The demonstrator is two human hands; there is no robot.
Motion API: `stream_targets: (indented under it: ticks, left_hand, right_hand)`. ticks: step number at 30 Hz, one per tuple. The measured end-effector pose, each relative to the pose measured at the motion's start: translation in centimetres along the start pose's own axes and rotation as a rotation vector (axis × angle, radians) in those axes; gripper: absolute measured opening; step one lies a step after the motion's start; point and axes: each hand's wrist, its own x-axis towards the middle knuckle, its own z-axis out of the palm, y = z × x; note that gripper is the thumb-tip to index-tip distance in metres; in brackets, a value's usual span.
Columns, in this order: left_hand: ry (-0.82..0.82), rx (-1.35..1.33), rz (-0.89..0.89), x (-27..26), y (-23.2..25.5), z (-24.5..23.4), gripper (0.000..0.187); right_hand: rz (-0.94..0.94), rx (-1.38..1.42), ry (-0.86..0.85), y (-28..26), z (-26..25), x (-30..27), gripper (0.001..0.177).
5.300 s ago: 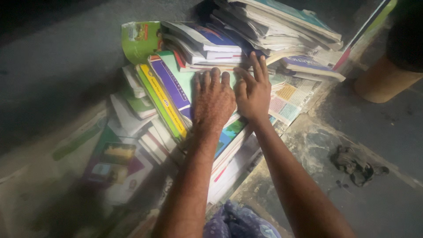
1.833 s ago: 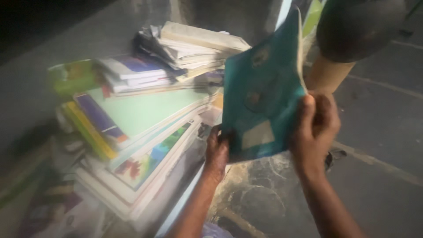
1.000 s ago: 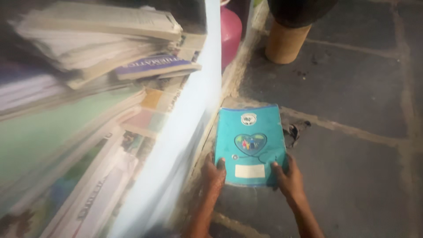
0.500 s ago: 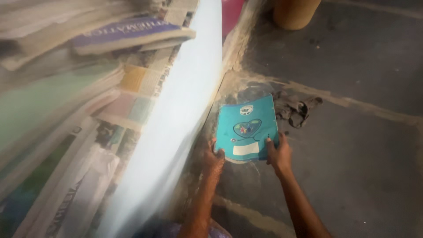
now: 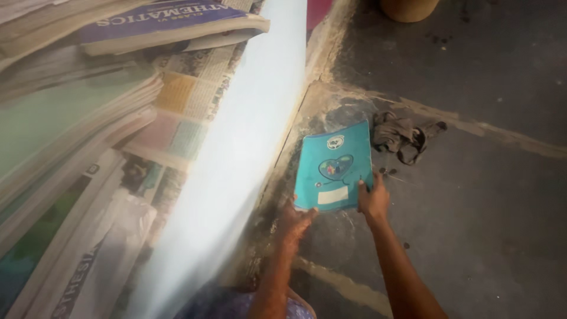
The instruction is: The person repeatedly picks up books and papers from a large pile on the floor and places them into a separate stack. The person handles items one at a time, moving them from the source pile to the growing stack.
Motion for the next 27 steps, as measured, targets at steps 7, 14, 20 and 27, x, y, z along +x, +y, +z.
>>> stream_targets:
  ticks: [7,14,20,27]
  left_hand:
    - [0.032,-0.007,-0.087,1.4,-6.7,0.8,0.103]
    - [0.03,0.183,0.136,0.9,-7.8,1.5,0.103]
    - [-0.053,0.583,0.126,-0.3,-6.6,1.5,0.102]
    - [-0.063,0.559,0.044,-3.0,-1.1,1.7,0.088]
  right_hand:
    - [0.051,0.111,-0.009,3.9,1.2,-0.7,0.059]
    - [0.118,0.112,-0.058,8.7,3.1,1.3,0.058]
    - [0.137,0.065,-0.112,12.3,4.2,0.9,0.061]
    - [0.063,0.045,-0.037,14.7,4.1,-0.4,0.067]
